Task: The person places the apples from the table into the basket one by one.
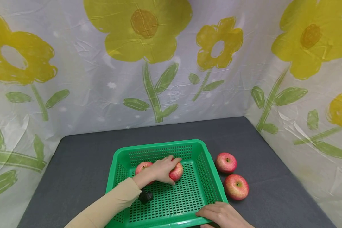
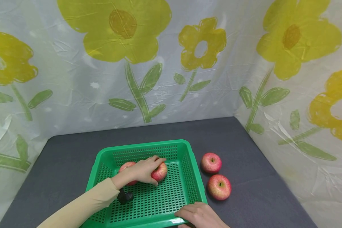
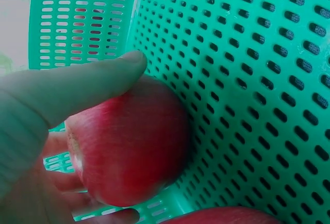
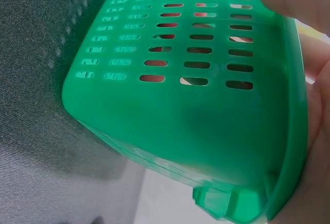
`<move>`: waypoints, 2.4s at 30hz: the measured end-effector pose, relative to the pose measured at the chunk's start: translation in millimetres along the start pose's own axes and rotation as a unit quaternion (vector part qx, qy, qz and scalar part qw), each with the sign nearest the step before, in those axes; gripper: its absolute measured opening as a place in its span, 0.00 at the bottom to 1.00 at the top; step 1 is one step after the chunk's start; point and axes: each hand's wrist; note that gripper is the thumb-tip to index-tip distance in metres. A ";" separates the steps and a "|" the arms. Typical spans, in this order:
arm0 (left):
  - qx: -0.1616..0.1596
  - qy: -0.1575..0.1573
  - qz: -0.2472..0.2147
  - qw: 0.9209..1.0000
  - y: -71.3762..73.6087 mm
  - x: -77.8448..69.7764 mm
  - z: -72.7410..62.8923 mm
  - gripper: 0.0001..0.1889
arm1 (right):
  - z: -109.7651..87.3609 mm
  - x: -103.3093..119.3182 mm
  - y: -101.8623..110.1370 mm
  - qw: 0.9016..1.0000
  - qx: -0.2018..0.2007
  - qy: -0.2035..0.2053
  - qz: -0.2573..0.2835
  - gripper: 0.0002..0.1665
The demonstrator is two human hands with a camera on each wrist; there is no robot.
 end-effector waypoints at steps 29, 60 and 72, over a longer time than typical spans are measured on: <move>-0.251 0.066 -0.093 0.961 70.9 19.5 -129.3 0.32 | 0.0 0.2 -1.4 1.000 -0.006 -0.005 0.006 0.14; -0.236 0.263 -0.335 0.873 -7.6 49.5 -195.8 0.47 | 2.3 2.7 2.6 0.999 -0.021 -0.014 0.028 0.21; -0.249 0.287 -0.470 0.797 -16.0 46.9 -193.1 0.44 | 9.8 -3.9 37.8 0.985 -0.131 -0.110 0.026 0.26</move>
Point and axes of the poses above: each hand's wrist, its own z-axis towards the middle knuckle, its own y-axis out of the back of the hand, x = y × z, and after that the axes turned 9 degrees about -x, right-handed
